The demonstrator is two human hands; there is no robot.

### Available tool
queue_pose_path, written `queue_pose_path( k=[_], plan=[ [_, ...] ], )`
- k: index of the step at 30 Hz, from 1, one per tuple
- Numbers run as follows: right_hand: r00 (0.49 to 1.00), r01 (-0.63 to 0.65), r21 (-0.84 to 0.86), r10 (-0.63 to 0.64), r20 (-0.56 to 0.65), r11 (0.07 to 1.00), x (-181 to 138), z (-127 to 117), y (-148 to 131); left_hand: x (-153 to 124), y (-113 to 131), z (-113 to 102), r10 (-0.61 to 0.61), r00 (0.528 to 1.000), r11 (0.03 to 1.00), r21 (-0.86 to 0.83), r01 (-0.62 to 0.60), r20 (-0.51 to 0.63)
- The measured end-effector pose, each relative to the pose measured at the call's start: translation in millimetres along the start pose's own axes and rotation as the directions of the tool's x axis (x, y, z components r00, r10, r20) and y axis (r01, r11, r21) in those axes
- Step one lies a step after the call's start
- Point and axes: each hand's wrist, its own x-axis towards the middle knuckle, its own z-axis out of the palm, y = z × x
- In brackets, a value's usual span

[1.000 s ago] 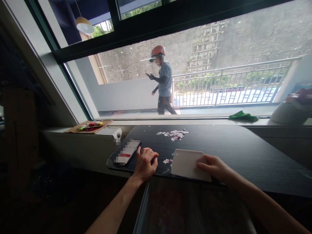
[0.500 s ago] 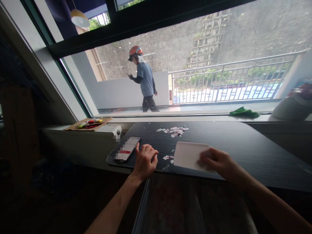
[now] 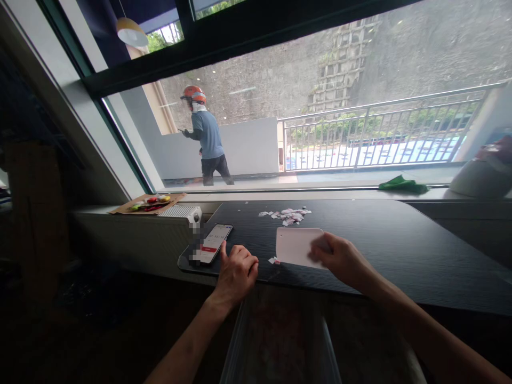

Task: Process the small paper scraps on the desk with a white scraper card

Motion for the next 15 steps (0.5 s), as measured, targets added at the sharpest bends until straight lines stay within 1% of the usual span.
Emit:
queue_pose_path(
  k=[3,5,10,12,15],
  plan=[
    [1.000,0.007,-0.085,-0.008,-0.008,0.996,-5.5,-7.6,-3.6,-0.9,2.7,-0.9,0.000,1.000,1.000,0.007,0.000,-0.004],
    [1.000,0.010,-0.101,-0.012,-0.021,0.995,-7.0,-9.5,-5.0,-0.3,5.6,-1.0,0.002,1.000,1.000,0.007,-0.002,-0.007],
    [1.000,0.009,-0.059,-0.010,-0.013,0.998,-3.6,-4.6,-4.5,3.9,11.7,-2.4,0.023,1.000,1.000,0.005,-0.023,0.002],
    [1.000,0.004,-0.059,-0.004,-0.001,0.998,-2.7,-5.5,-2.2,4.9,11.8,-2.9,0.018,1.000,1.000,0.007,-0.018,0.007],
    [1.000,-0.007,-0.037,0.006,-0.014,0.999,-2.5,-9.7,3.1,5.0,11.4,-1.4,0.001,1.000,1.000,0.006,-0.002,0.015]
  ],
)
